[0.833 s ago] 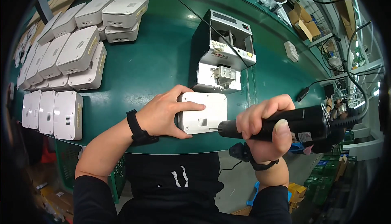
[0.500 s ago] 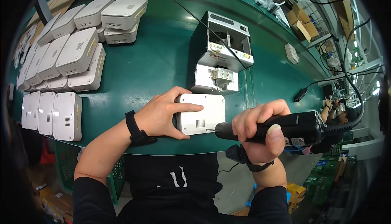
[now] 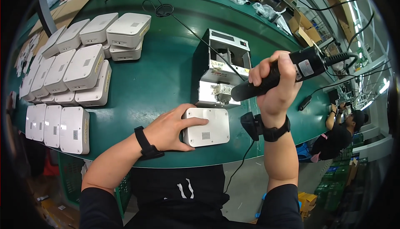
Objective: The person picks up a white device, places it on the table, and drives screws into its base using a power screwdriver. After finishing, the person sets the device aside and repeats the process with another white device.
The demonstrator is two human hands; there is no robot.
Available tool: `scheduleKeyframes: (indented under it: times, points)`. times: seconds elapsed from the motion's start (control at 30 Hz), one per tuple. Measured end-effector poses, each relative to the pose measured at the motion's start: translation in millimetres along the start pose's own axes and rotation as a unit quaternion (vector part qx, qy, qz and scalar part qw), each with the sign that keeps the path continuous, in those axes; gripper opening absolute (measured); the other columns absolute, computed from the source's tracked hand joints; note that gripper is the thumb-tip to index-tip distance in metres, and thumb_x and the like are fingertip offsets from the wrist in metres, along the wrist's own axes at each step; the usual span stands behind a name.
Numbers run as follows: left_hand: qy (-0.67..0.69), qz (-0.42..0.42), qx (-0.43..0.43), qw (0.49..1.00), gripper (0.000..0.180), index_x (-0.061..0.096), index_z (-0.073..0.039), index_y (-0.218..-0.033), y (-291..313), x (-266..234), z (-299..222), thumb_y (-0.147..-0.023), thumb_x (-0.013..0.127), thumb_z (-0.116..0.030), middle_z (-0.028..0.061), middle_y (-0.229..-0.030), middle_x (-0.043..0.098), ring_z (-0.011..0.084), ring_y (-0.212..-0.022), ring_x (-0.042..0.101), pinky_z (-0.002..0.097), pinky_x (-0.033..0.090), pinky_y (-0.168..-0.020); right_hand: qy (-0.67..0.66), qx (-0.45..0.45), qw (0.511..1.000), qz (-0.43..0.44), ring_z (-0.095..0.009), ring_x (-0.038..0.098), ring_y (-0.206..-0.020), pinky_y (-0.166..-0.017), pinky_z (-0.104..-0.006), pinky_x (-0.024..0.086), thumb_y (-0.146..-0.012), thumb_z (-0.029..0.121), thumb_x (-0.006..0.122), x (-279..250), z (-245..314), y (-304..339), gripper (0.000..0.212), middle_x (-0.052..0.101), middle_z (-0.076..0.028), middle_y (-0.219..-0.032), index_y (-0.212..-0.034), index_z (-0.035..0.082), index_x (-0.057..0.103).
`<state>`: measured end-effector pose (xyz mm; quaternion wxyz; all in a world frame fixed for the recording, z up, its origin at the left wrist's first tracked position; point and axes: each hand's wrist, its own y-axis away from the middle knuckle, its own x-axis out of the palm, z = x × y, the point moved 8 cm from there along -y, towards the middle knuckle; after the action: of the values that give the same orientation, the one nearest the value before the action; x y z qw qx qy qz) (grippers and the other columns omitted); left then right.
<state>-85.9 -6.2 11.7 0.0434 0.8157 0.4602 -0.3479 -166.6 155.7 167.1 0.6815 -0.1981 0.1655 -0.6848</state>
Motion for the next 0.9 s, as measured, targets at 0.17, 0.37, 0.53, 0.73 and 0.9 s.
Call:
scheduleKeyframes:
  times: [0.17, 0.37, 0.53, 0.73, 0.9]
  points:
    - [0.008, 0.0, -0.001, 1.0, 0.072, 0.058, -0.026, -0.13, 1.0, 0.5, 3.0, -0.063, 0.086, -0.023, 0.0147, -0.132, 0.046, 0.0357, -0.117, 0.055, 0.0424, 0.05, -0.097, -0.07, 0.066, 0.994, 0.046, -0.015, 0.045, -0.047, -0.051, -0.0329, 0.041, -0.098, 0.033, 0.045, 6.6, -1.4, 29.9, 0.027, 0.048, -0.004, -0.062, -0.096, 0.006, 0.047]
    - [0.003, -0.017, 0.013, 1.0, 0.073, 0.058, -0.026, -0.13, 2.3, -0.3, 4.6, -0.063, 0.086, -0.023, 0.0159, -0.132, 0.046, 0.0365, -0.116, 0.056, 0.0423, 0.049, -0.098, -0.137, 0.079, 0.977, 0.141, -0.017, 0.048, -0.048, -0.053, -0.0339, 0.044, -0.091, 0.043, 0.056, 43.0, 40.5, 78.8, 0.038, 0.051, -0.005, -0.063, -0.096, 0.007, 0.045]
    - [-0.009, -0.024, 0.012, 1.0, 0.074, 0.059, -0.025, -0.13, 2.0, 0.7, 5.0, -0.061, 0.087, -0.024, 0.0168, -0.131, 0.047, 0.0365, -0.115, 0.056, 0.0423, 0.049, -0.097, -0.109, 0.116, 0.977, 0.146, -0.017, 0.05, -0.051, -0.056, -0.035, 0.046, -0.086, 0.047, 0.064, 53.0, 42.2, 91.5, 0.044, 0.051, -0.005, -0.065, -0.095, 0.009, 0.044]
    - [-0.004, -0.042, 0.011, 0.999, 0.073, 0.062, -0.025, -0.127, 4.7, 2.1, 2.3, -0.06, 0.087, -0.025, 0.0178, -0.13, 0.05, 0.0365, -0.114, 0.057, 0.0421, 0.05, -0.097, -0.091, 0.184, 0.963, 0.174, -0.017, 0.052, -0.056, -0.06, -0.0357, 0.047, -0.082, 0.048, 0.073, 60.9, 25.3, 104.3, 0.05, 0.052, -0.005, -0.066, -0.096, 0.01, 0.044]
    - [0.002, -0.046, 0.005, 0.999, 0.072, 0.064, -0.024, -0.126, 3.8, 0.9, 4.3, -0.058, 0.088, -0.024, 0.0182, -0.128, 0.052, 0.0363, -0.113, 0.058, 0.0419, 0.05, -0.096, -0.079, 0.19, 0.959, 0.193, -0.018, 0.052, -0.056, -0.06, -0.035, 0.047, -0.083, 0.047, 0.073, 65.4, 23.4, 106.4, 0.05, 0.052, -0.005, -0.066, -0.095, 0.01, 0.043]
